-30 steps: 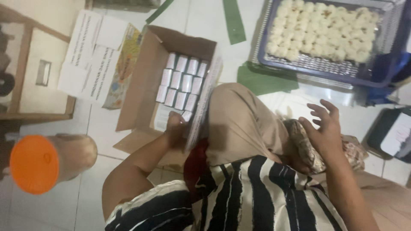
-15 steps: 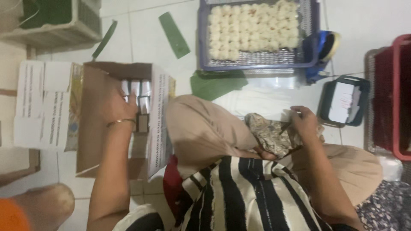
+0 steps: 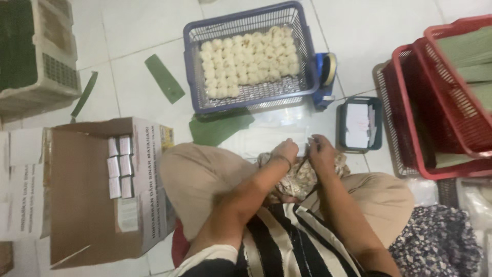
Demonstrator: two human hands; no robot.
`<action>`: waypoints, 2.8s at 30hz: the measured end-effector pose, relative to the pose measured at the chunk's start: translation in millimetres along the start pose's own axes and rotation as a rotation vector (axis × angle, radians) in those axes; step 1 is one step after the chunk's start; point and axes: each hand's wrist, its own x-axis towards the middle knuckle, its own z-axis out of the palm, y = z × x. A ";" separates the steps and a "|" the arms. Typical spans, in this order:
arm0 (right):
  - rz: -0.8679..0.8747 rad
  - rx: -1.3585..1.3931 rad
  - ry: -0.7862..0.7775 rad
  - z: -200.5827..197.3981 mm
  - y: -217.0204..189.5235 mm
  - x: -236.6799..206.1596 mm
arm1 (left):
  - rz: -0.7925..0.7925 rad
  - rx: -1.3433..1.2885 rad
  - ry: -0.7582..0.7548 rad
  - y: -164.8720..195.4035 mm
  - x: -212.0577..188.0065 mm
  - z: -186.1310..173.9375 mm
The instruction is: The person sits on the floor and repeatedly wraps small white food items in green leaves, inserts a small paper label, and places the finished packages into a cardboard box. The person handles the food items, leaves, and labels by hand throughout the clip.
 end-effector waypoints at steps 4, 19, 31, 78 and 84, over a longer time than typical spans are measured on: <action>0.056 -0.006 -0.007 -6.0 2.7 6.9 | 0.115 -0.001 0.148 -3.0 -1.5 1.9; -0.401 -0.176 -0.033 17.5 19.5 6.7 | -0.478 -0.976 0.142 -82.9 2.9 -13.2; -0.434 -0.275 -0.402 37.7 1.1 3.1 | -0.293 -0.578 0.205 -86.8 0.0 -18.3; -0.134 -0.184 -0.207 51.3 12.6 35.1 | -0.138 -1.697 0.057 -200.6 106.0 -186.0; -0.336 0.206 -0.008 25.5 -48.3 26.2 | -0.043 -1.703 0.027 -120.8 18.3 -166.0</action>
